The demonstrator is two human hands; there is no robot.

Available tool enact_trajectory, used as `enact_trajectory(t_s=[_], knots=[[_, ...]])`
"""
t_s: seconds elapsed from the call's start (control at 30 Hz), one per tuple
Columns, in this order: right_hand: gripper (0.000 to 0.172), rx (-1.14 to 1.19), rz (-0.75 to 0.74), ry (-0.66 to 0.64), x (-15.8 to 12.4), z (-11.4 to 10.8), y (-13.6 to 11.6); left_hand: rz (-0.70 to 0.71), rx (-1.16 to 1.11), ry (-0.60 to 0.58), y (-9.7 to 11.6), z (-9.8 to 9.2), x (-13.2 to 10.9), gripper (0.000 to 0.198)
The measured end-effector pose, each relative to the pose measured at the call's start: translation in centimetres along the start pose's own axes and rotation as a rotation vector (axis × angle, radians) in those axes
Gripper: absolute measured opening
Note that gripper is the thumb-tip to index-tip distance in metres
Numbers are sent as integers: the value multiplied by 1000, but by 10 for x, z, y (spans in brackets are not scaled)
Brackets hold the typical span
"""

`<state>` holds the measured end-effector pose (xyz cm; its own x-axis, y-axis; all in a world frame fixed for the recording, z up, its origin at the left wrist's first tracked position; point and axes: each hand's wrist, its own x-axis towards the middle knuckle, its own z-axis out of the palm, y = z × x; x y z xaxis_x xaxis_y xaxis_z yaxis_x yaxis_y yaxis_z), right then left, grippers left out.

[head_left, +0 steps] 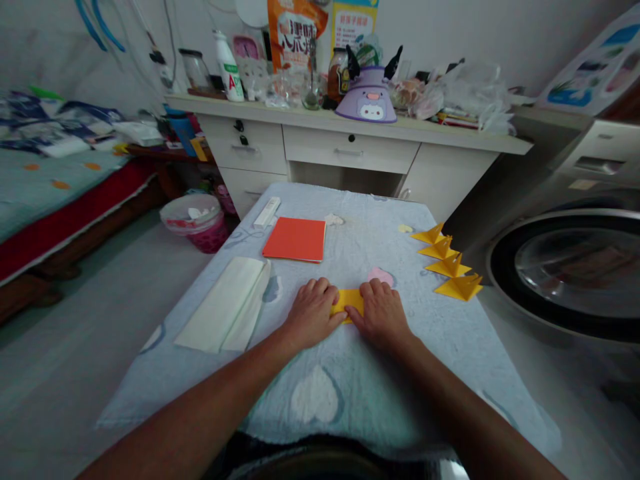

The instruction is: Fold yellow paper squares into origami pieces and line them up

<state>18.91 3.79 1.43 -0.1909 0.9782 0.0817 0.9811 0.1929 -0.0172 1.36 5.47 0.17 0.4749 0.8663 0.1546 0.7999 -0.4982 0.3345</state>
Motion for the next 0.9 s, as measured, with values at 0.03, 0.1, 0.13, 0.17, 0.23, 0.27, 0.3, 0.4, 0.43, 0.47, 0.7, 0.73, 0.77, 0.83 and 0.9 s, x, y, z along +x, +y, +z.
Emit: enact_trajectory(t_s=[0.03,0.1,0.13,0.17,0.23,0.27,0.3,0.4,0.43,0.47,0.7,0.73,0.77,0.83,0.9], knots=[[44,-11,8,6,-2,1,-2,-6,0,-5,-1,1,-1,25],[49,-25,21,22,-5,2,-5,-12,-7,-19,-3,0,-4,27],[51,-31,26,33,-6,3,-7,-12,-10,-30,-4,-1,-6,28],[54,-37,34,44,-7,4,-8,-10,-13,-43,-6,-3,-7,29],[61,-49,56,63,-8,6,-11,-12,-18,-78,-9,-7,-10,29],[63,-55,68,69,-9,6,-13,-14,-23,-96,-10,-9,-11,29],[65,-60,80,73,-9,7,-14,-18,-31,-114,-12,-11,-12,29],[68,-58,107,81,-12,8,-17,-26,-63,-152,-17,-14,-15,28],[68,-49,110,81,-13,8,-17,-29,-75,-162,-18,-15,-16,27],[67,-35,108,79,-14,9,-16,-30,-87,-170,-20,-15,-17,26],[62,45,74,55,-21,12,8,-18,-166,-200,-23,-18,-22,47],[64,46,87,51,-22,13,13,-19,-169,-204,-24,-18,-22,49],[67,43,107,47,-24,14,19,-20,-170,-209,-24,-19,-23,51],[71,39,142,41,-27,15,31,-22,-176,-216,-24,-19,-23,53],[73,36,176,46,-32,18,43,-23,-186,-225,-25,-20,-23,56]])
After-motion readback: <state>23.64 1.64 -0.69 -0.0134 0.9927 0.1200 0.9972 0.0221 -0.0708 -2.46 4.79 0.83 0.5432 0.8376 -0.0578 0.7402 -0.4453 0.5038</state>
